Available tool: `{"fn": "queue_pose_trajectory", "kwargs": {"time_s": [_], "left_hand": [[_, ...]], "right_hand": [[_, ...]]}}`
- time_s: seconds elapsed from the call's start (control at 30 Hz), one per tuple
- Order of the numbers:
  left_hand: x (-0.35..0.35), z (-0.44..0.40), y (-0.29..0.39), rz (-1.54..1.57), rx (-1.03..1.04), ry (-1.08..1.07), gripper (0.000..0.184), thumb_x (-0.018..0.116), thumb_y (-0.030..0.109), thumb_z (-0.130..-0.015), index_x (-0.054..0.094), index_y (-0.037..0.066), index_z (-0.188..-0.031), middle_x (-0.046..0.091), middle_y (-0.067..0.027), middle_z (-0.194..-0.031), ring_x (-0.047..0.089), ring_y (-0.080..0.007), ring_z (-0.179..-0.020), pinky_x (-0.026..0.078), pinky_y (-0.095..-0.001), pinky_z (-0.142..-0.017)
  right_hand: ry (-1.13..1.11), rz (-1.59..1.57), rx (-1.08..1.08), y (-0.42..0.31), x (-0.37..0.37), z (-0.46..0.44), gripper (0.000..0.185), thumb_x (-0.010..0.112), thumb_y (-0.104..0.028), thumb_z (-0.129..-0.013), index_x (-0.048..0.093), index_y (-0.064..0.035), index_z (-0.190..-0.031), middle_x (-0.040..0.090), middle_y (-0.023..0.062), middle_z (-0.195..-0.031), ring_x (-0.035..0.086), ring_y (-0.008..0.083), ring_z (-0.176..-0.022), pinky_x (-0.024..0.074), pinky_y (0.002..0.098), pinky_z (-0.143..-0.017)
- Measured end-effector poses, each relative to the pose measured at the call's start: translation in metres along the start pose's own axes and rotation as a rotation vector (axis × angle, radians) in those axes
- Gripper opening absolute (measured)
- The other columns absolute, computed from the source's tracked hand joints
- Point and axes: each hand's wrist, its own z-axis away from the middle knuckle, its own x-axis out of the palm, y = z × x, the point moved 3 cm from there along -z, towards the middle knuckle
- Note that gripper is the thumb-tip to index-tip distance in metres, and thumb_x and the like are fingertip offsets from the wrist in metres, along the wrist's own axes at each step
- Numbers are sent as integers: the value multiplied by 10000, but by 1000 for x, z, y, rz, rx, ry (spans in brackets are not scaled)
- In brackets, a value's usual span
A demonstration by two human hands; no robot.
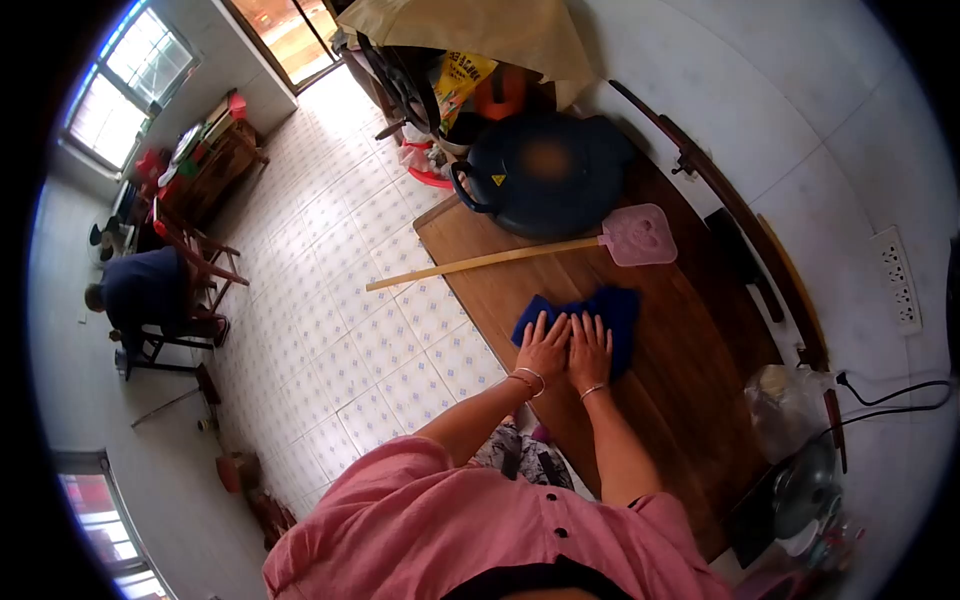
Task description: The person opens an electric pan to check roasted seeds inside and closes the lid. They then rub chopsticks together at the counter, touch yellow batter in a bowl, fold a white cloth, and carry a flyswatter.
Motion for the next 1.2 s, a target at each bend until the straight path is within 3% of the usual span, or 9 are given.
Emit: {"fn": "queue_pose_trajectory", "kwargs": {"time_s": [0.3,0.37,0.5,0.57,0.63,0.87,1.0,1.07,1.2], "left_hand": [[-25,21,58,411,223,-336,642,625,233,-738,379,141,-1324,366,-70,-1370,260,-326,-1300,239,-451,-1047],[-11,14,44,551,266,-216,572,621,215,-764,417,122,-1290,433,-125,-1306,374,-297,-1240,311,-397,-1018],[-42,-17,-24,862,-125,-167,465,581,117,-822,432,63,-1259,552,-136,-1155,565,-237,-1018,463,-315,-843],[-68,-35,-59,1142,-364,-133,442,557,72,-829,430,36,-1252,590,-100,-1084,582,-209,-969,468,-286,-813],[-73,-51,-100,1188,-386,-46,442,547,68,-835,422,35,-1257,576,-99,-1108,571,-202,-989,463,-285,-819],[-113,-105,-197,1267,-503,299,477,522,45,-839,363,6,-1287,495,-123,-1205,501,-180,-1089,426,-278,-871],[-122,-137,-228,1549,-346,317,448,527,35,-821,407,-27,-1248,524,-101,-1162,510,-166,-1061,411,-263,-881],[-138,-138,-231,1790,-378,139,412,516,24,-806,459,-36,-1210,549,-81,-1123,516,-152,-1029,399,-254,-890],[-138,-137,-234,1947,-481,98,382,505,21,-797,505,-23,-1176,567,-74,-1086,517,-139,-1006,397,-257,-891]], "right_hand": [[12,26,90,45,-42,80,424,493,-202,-870,415,-145,-1283,395,74,-1336,335,291,-1256,251,483,-1024],[10,29,94,45,-47,81,428,529,-178,-842,443,-134,-1259,410,79,-1323,338,288,-1254,259,470,-1021],[59,-14,136,49,-46,68,335,549,-152,-814,532,-87,-1142,501,85,-1211,413,288,-1166,305,463,-969],[72,-38,150,45,-46,48,300,554,-142,-805,556,-69,-1096,531,86,-1163,439,287,-1128,317,464,-948],[252,-29,107,24,-61,21,253,557,-101,-792,569,-46,-1039,554,91,-1100,466,289,-1070,343,455,-915],[281,-411,-67,-122,-72,-144,332,554,7,-764,520,-20,-1093,519,144,-1136,467,324,-1073,386,400,-932],[314,-475,-92,-166,-46,-217,349,561,7,-749,518,-12,-1095,544,150,-1073,486,330,-1040,400,401,-902],[219,-564,-66,-173,-27,-231,345,554,23,-737,527,-4,-1080,568,153,-1002,500,334,-991,414,402,-859],[211,-454,-154,-179,-29,-243,319,579,13,-733,547,-5,-1049,583,150,-944,511,342,-939,420,399,-824]]}}
